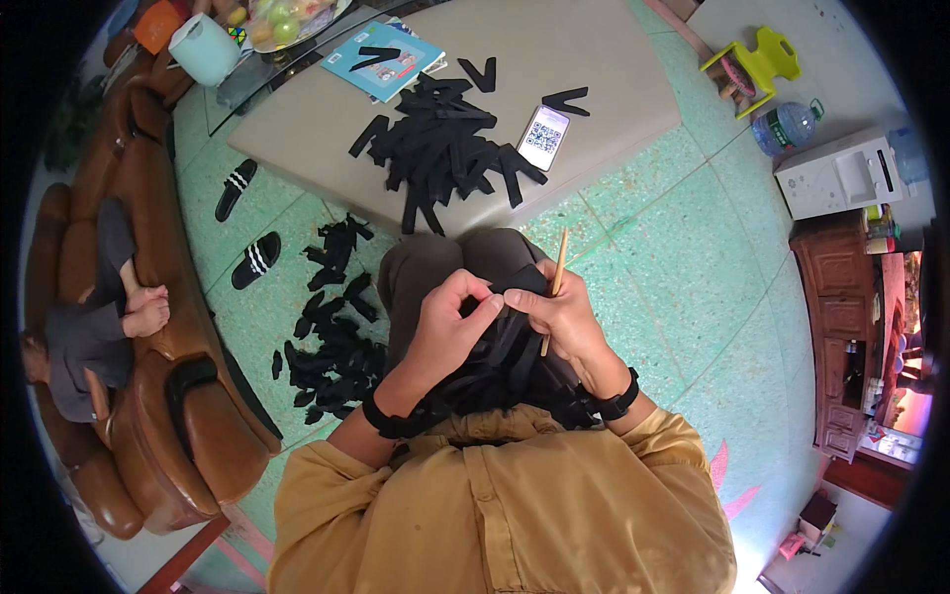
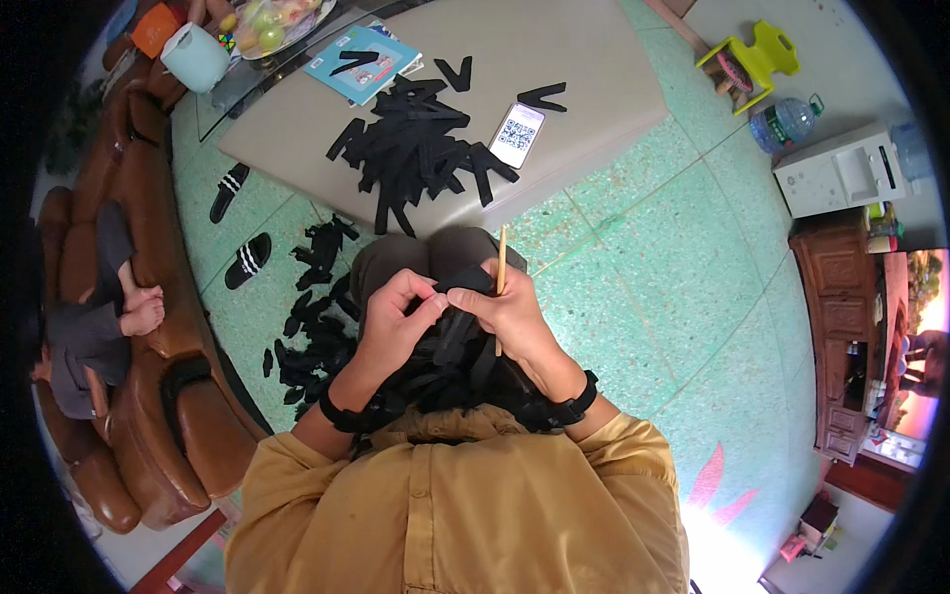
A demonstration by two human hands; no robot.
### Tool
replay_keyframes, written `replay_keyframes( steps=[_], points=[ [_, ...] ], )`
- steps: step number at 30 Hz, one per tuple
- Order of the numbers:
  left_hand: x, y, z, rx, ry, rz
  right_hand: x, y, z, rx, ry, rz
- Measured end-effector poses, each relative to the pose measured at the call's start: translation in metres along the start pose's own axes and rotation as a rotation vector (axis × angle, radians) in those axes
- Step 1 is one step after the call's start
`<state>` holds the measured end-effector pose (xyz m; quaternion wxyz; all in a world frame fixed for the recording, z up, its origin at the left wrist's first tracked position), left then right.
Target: The person uses a wooden stick to apply an adhesive or material to black fabric strips and then presses the strips together by hand.
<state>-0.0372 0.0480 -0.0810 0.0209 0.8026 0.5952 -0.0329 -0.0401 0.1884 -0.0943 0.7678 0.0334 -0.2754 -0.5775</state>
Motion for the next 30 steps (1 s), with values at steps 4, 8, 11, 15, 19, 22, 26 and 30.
replay_keyframes(
  steps=[4,8,11,15,19,22,26,30],
  points=[
    [0.000,-0.004,-0.013,0.046,-0.177,0.048,0.000,0.004,0.011,-0.079,0.163,-0.102],
    [-0.001,-0.005,-0.019,0.071,-0.184,0.087,-0.010,0.005,0.003,-0.095,0.008,-0.163],
    [-0.002,-0.001,-0.001,-0.032,-0.071,0.076,-0.009,0.007,0.006,-0.087,-0.015,-0.189],
    [-0.004,0.000,0.002,0.002,0.030,-0.067,-0.007,0.007,0.006,-0.125,0.031,-0.210],
    [-0.003,-0.001,0.002,-0.033,0.045,-0.043,-0.009,0.006,0.006,-0.163,-0.045,-0.199],
    [-0.004,-0.002,-0.010,0.119,-0.100,-0.050,-0.003,0.006,0.002,-0.085,-0.274,-0.123],
    [-0.006,-0.005,0.000,0.024,0.000,-0.123,0.003,0.002,0.001,-0.043,-0.251,-0.089],
    [-0.004,-0.005,-0.011,0.108,-0.132,-0.126,0.000,0.001,0.000,-0.059,-0.060,-0.139]
  ],
)
Point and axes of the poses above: each hand's wrist, its own y-axis away from the middle knuckle, its own x-axis out of the palm, z = x × y, the point moved 7 cm from there along -y, towards the middle knuckle, and after that the axes turned 7 degrees about z, right-handed, at the moved point
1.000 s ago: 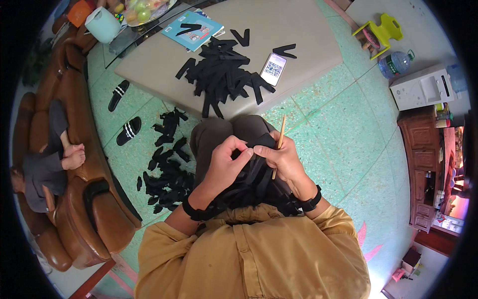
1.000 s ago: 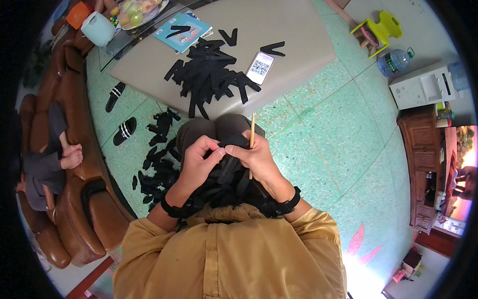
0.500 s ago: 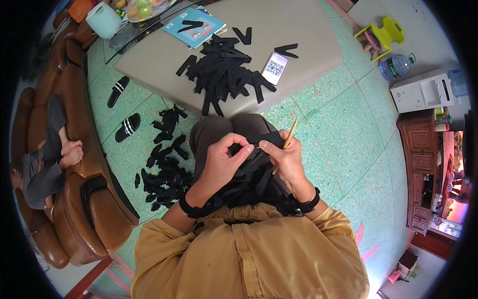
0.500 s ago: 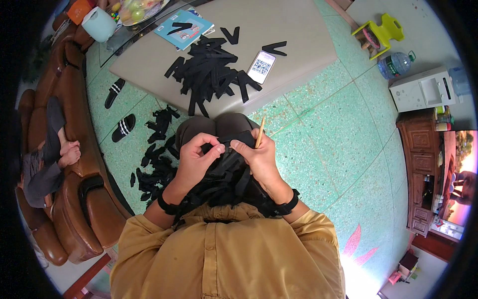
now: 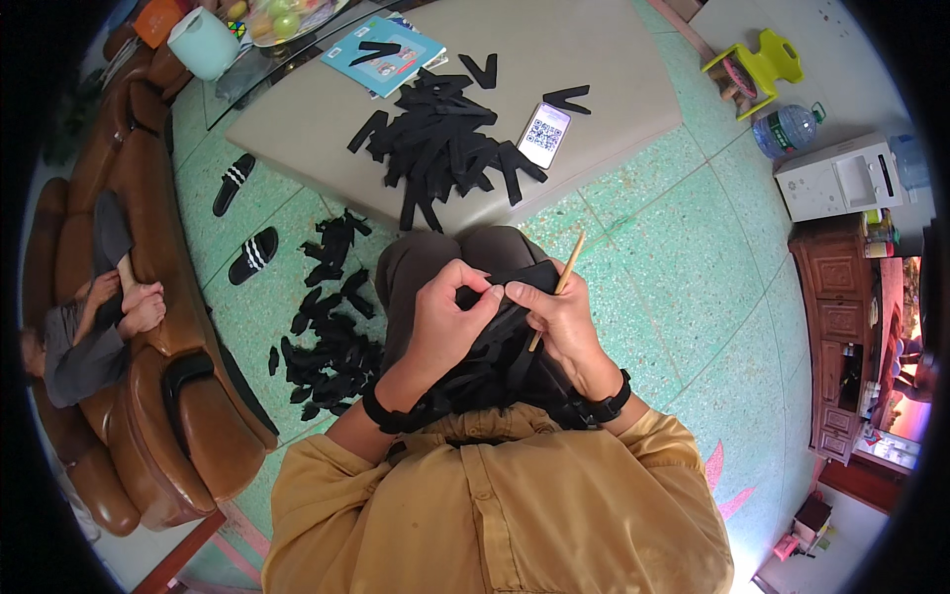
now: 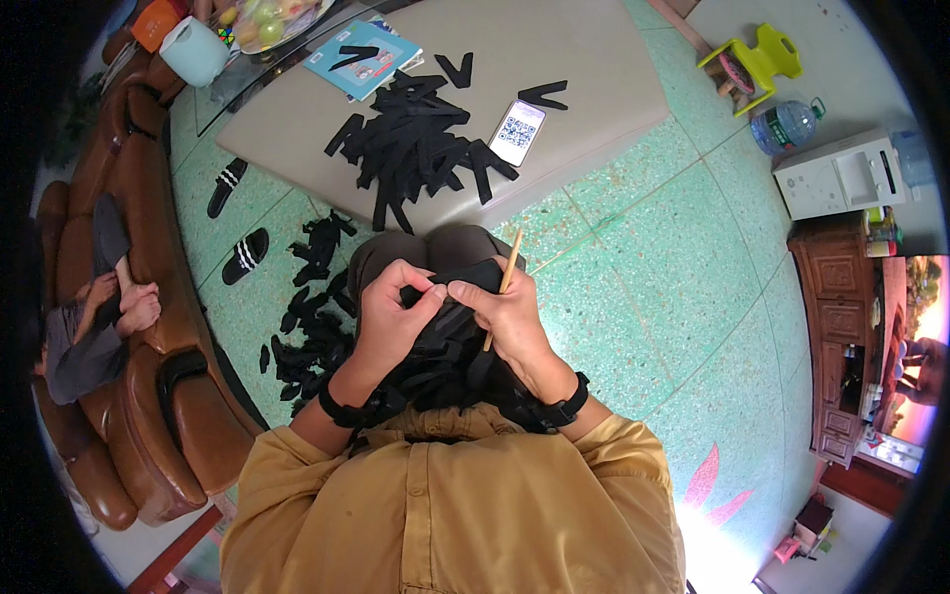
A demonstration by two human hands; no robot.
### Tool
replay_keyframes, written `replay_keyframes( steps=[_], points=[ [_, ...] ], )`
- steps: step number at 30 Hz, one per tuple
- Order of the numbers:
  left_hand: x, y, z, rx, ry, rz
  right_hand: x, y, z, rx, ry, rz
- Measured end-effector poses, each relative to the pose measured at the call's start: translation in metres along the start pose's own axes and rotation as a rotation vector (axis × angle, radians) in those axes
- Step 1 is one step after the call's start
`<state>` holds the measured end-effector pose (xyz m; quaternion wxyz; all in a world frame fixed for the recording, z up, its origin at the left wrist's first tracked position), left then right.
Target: The person uses a wooden stick to apply an adhesive or material to black fabric strips and then presses the strips together by hand.
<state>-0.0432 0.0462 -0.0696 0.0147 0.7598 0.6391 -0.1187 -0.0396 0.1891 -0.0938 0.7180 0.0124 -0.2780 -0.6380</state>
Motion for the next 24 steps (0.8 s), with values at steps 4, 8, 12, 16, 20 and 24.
replay_keyframes(
  steps=[4,8,12,16,20,24],
  points=[
    [0.000,0.007,0.015,-0.204,0.066,0.104,-0.003,0.002,0.001,0.022,-0.147,0.004],
    [0.001,0.009,0.020,-0.177,0.122,0.108,-0.003,0.002,-0.001,0.037,-0.201,-0.013],
    [0.003,0.008,0.019,-0.151,0.085,0.076,-0.003,0.003,-0.001,0.031,-0.192,-0.022],
    [0.000,0.003,0.015,-0.146,0.029,0.084,-0.001,-0.003,0.012,0.016,0.004,0.021],
    [0.008,-0.004,0.016,-0.276,0.086,0.388,0.011,-0.018,0.032,-0.178,0.442,0.253],
    [0.001,-0.009,0.022,-0.347,0.208,0.373,0.022,-0.015,0.057,-0.251,0.796,0.151]
  ],
)
Point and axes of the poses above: each hand's wrist, its own y-axis away from the middle knuckle, its own x-axis out of the palm, z = x × y, the point moved 7 cm from there along -y, towards the middle knuckle, and after that the axes turned 7 degrees about z, right-handed, at the moved point
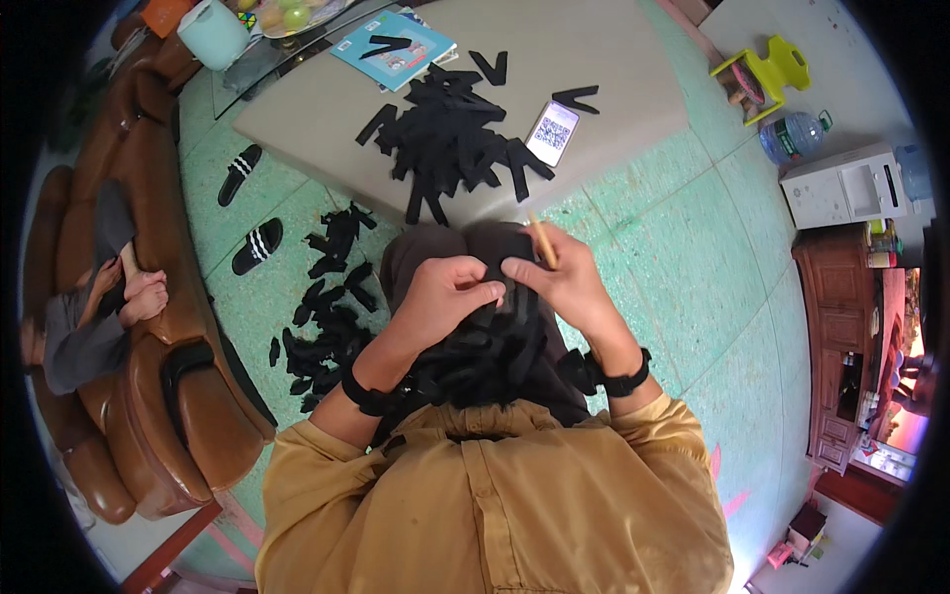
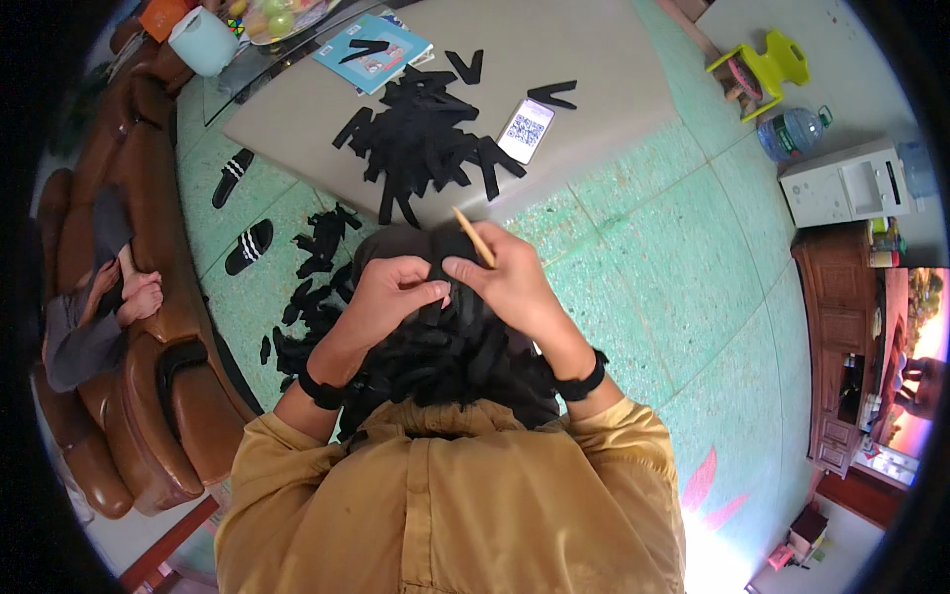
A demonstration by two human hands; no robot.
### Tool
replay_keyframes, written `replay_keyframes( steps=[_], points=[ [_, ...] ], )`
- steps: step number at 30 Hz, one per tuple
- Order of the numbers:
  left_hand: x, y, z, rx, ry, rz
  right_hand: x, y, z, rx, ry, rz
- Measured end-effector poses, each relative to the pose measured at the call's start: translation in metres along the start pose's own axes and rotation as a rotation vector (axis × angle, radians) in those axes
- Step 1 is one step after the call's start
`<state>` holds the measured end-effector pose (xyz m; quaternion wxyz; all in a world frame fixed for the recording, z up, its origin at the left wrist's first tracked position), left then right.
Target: The person uses a wooden stick to apply an adhesive or material to black fabric strips and then presses the strips together by hand.
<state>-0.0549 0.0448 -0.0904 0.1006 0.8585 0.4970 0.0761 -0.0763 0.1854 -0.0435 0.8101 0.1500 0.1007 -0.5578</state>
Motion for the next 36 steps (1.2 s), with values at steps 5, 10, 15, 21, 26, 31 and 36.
replay_keyframes(
  steps=[5,10,15,21,26,31,36],
  points=[
    [-0.010,0.002,0.002,-0.004,0.464,-0.200,0.009,0.042,0.003,-0.152,-0.049,-0.254],
    [-0.006,0.004,0.002,0.031,0.585,-0.220,0.043,0.032,-0.026,-0.032,-0.094,-0.194],
    [-0.008,0.007,0.005,0.056,0.617,-0.239,0.049,0.029,-0.028,-0.036,-0.171,-0.150],
    [0.000,0.005,0.019,-0.038,0.841,-0.225,0.052,0.029,-0.038,0.066,-0.323,-0.070],
    [0.006,0.001,0.025,0.008,0.753,-0.247,0.044,0.025,-0.032,0.000,-0.237,-0.135],
    [0.000,0.004,0.019,0.041,0.570,-0.288,0.056,0.027,-0.050,0.140,-0.623,-0.046],
    [-0.021,0.011,0.011,0.135,0.392,-0.390,0.028,0.028,-0.056,0.180,-0.536,0.208]
  ],
)
Point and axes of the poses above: each hand's wrist, its own y-axis away from the middle knuckle, its own x-axis out of the palm, z = x × y, the point moved 7 cm from there along -y, towards the middle knuckle, and after that the axes turned 7 degrees about z, right-handed, at the moved point
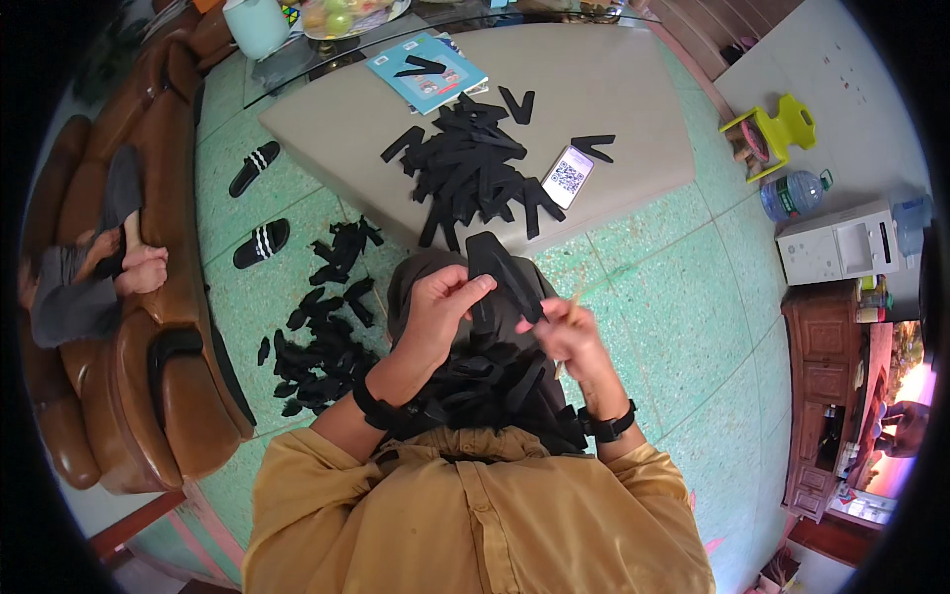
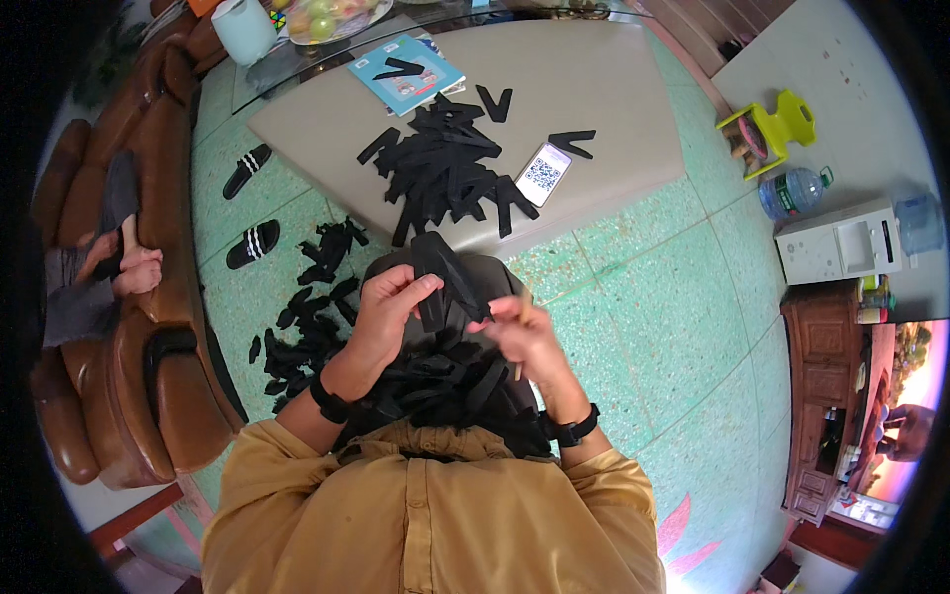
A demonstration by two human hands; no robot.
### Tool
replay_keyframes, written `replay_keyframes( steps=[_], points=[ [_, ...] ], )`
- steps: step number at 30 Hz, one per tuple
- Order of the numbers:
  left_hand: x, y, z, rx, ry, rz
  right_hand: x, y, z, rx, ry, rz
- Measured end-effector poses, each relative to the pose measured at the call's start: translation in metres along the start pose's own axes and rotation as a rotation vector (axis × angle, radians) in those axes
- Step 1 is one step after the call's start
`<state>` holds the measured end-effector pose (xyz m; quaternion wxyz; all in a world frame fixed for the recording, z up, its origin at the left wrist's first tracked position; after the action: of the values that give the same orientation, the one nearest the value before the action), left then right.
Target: The person uses a wooden stick to apply an adhesive or material to black fabric strips and then presses the strips together by hand.
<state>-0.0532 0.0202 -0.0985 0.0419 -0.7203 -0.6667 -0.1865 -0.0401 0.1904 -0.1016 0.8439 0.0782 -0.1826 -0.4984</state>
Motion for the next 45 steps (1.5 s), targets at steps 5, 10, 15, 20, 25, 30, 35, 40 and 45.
replay_keyframes(
  steps=[5,10,15,20,25,30,35,40,45],
  points=[
    [0.006,0.003,0.007,-0.048,-0.049,0.157,-0.004,-0.006,0.004,0.014,-0.242,-0.056],
    [0.003,0.002,0.005,-0.111,-0.121,0.174,0.012,-0.005,0.013,0.056,-0.123,0.016],
    [0.008,0.004,0.008,-0.100,-0.209,0.265,0.016,-0.005,0.011,0.098,-0.008,0.059],
    [0.016,0.010,0.007,-0.145,-0.084,0.296,0.017,-0.006,0.004,0.162,-0.171,0.115],
    [0.020,0.010,0.002,-0.022,-0.286,0.260,0.014,-0.019,-0.001,-0.018,0.001,0.002],
    [0.008,0.007,-0.001,0.100,-0.708,0.274,0.022,-0.019,-0.009,0.140,-0.053,0.073],
    [0.005,0.007,0.029,-0.280,0.039,0.287,0.022,-0.004,-0.041,0.456,-0.391,0.386],
    [0.012,0.008,0.025,-0.289,0.040,0.323,0.016,-0.013,-0.024,0.310,-0.177,0.216],
    [0.006,0.010,0.016,-0.243,-0.056,0.306,0.016,-0.020,-0.018,0.234,0.108,0.318]
  ],
)
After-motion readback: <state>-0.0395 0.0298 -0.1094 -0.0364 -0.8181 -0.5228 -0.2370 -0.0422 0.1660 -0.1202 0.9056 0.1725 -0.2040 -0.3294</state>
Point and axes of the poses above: each hand's wrist, its own y-axis away from the middle knuckle, its own x-axis out of the palm, z = x × y, the point moved 7 cm from there along -y, towards the middle knuckle, and after that the axes turned 7 degrees about z, right-handed, at the moved point
